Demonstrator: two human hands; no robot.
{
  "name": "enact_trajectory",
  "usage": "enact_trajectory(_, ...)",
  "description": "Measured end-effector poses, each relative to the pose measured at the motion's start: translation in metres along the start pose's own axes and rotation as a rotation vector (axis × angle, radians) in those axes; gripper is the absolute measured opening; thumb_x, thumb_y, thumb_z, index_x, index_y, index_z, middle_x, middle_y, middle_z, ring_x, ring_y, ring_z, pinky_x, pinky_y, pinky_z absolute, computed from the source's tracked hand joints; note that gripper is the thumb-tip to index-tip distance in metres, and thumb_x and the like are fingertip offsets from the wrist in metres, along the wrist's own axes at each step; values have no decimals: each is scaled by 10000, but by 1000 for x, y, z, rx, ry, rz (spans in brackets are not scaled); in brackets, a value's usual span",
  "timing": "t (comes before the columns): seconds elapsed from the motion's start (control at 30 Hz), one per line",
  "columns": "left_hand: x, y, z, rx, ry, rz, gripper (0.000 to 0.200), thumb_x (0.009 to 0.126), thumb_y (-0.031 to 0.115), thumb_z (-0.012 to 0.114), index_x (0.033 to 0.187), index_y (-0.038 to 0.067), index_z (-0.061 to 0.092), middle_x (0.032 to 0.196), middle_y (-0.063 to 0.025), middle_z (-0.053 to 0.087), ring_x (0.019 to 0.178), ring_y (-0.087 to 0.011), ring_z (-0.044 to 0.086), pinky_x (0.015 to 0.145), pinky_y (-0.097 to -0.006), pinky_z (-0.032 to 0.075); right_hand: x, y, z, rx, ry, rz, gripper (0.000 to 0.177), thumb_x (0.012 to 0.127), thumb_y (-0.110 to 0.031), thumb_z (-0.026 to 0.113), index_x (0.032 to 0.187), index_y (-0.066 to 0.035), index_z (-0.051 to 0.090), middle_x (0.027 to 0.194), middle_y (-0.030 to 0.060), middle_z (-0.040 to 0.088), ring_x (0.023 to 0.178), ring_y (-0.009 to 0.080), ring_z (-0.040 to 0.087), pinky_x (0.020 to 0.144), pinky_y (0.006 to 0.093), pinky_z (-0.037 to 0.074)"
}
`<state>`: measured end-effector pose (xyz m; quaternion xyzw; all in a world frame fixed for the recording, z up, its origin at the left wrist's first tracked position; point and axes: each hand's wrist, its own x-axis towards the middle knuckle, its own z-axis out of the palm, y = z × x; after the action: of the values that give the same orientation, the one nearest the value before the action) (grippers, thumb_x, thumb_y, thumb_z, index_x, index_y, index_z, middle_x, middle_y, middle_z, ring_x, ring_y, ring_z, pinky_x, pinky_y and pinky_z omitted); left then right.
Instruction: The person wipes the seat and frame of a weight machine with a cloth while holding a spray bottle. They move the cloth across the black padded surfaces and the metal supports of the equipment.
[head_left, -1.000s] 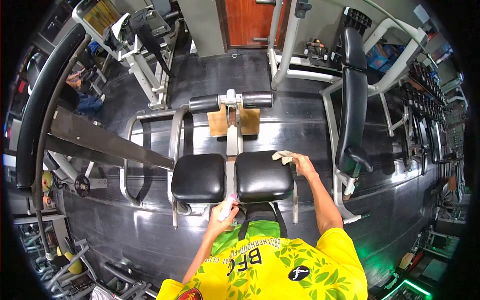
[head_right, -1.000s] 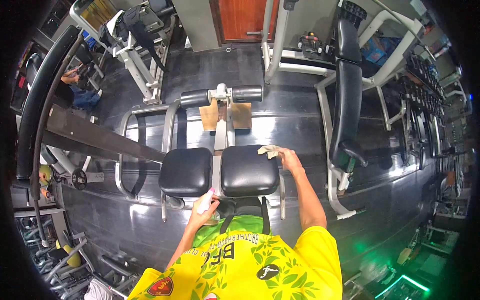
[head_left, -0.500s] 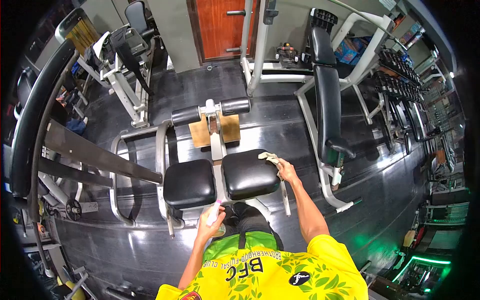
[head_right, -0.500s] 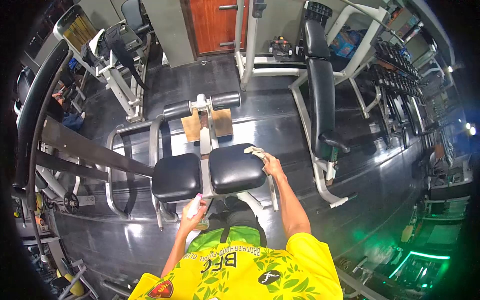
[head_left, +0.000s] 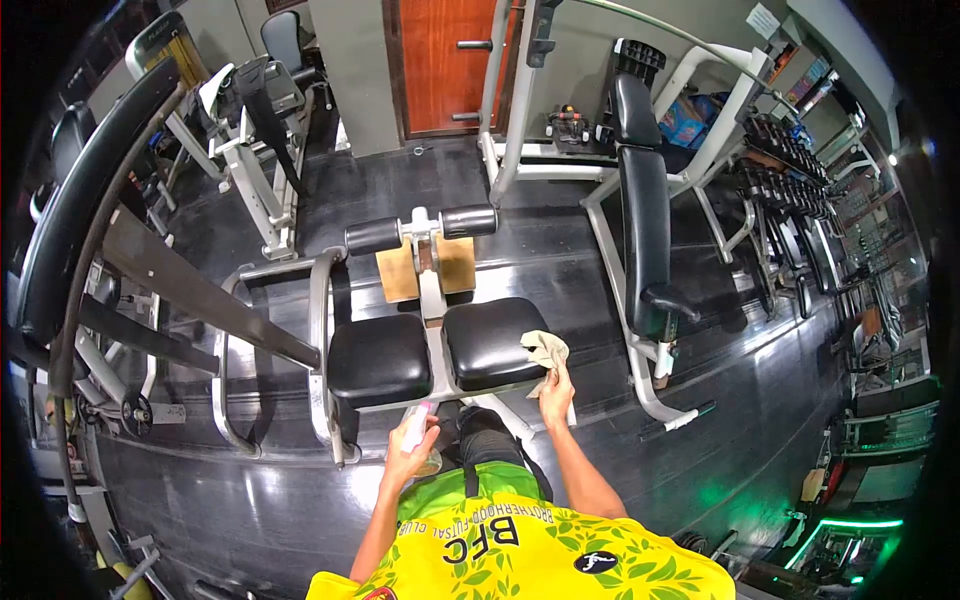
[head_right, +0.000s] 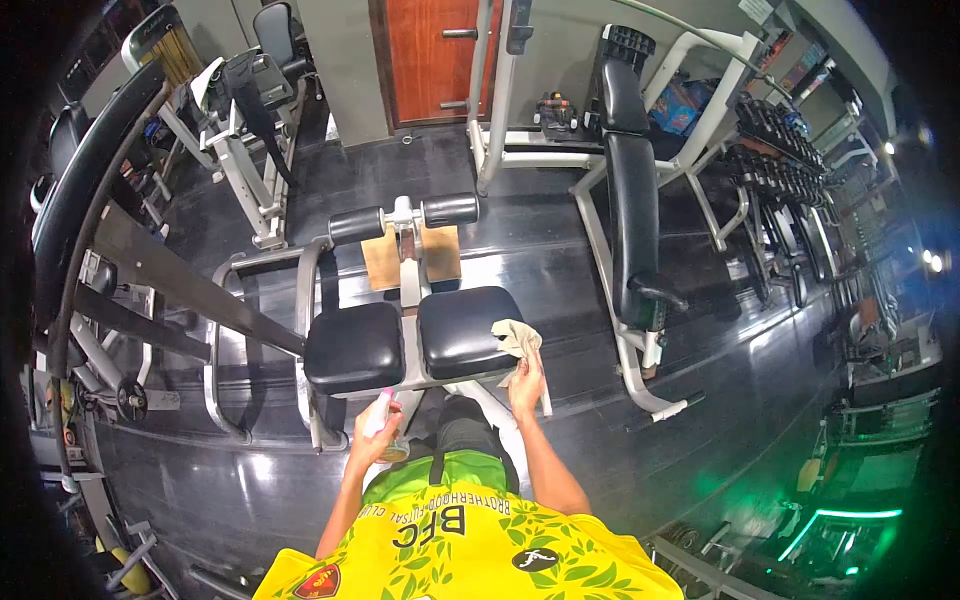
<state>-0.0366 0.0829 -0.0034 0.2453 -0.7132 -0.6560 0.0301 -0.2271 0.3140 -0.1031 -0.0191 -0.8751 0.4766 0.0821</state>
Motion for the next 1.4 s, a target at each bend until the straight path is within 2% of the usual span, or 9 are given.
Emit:
enact_trajectory(0.2,-12,-11,-10,-9,23,-17,198,857,102,657,1015,-6,608,752,-32,616,568,-88,569,531,-252,472,-33,-26,18,-56,-35,-7,387,909,-18,509,1294,-42,539,1328,237,501,1296,361,426,1047,395,368)
enact_trajectory(0.4,-17,-15,-8,11,12,-25,198,857,97,655,1011,-16,606,763,-43,618,561,-91,570,530,-253,473,-60,-40,35,-62,-124,-121,301,906,-33,504,1186,39,589,1252,267,543,1245,392,467,1053,418,373)
enact_trajectory(0.53,-18,-9,-1,-4,13,-21,188,860,102,657,1015,1,621,728,-32,610,559,-86,562,527,-255,461,-75,-59,42,-7,-263,-78,465,877,47,486,1323,-78,515,1339,272,455,1304,394,386,1098,406,328)
enact_trajectory(0.87,-17,-15,8,14,-11,45,180,860,107,664,1019,25,637,666,-15,591,557,-75,550,520,-248,448,-84,-80,46,6,-433,-112,446,871,2,514,1309,-79,529,1269,289,512,1194,408,501,987,397,443)
enact_trajectory(0.93,-17,-13,10,4,-25,35,182,861,113,667,1019,28,637,663,-14,590,559,-75,551,520,-248,446,-81,-99,38,-26,-770,78,376,917,-79,508,1288,-114,558,1128,238,625,991,346,636,846,361,503)
enact_trajectory(0.97,-18,-12,10,-3,-29,25,183,862,120,669,1019,30,638,660,-12,589,561,-74,552,521,-249,445,-89,-80,55,91,-766,120,334,950,-96,490,1276,-92,563,995,136,676,863,208,642,777,310,492)
enact_trajectory(1.1,-27,-10,10,-10,13,36,196,864,137,674,1027,34,636,658,-12,591,565,-76,557,526,-249,446,-83,-79,66,518,-797,283,303,988,-132,467,1259,-21,546,1062,15,636,966,101,561,834,260,456)
enact_trajectory(1.27,-42,-18,5,-5,71,17,212,872,162,670,1047,46,637,676,-13,600,567,-79,562,533,-250,453,0,-98,80,720,-754,379,336,978,-150,502,1289,-25,514,1116,27,623,990,100,571,845,246,460)
enact_trajectory(1.4,-59,-17,-3,12,118,-59,230,868,181,674,1050,45,637,705,-11,612,567,-81,569,532,-250,463,71,-99,117,216,-705,41,378,889,-145,592,1250,-40,560,961,100,685,886,175,648,799,310,501)
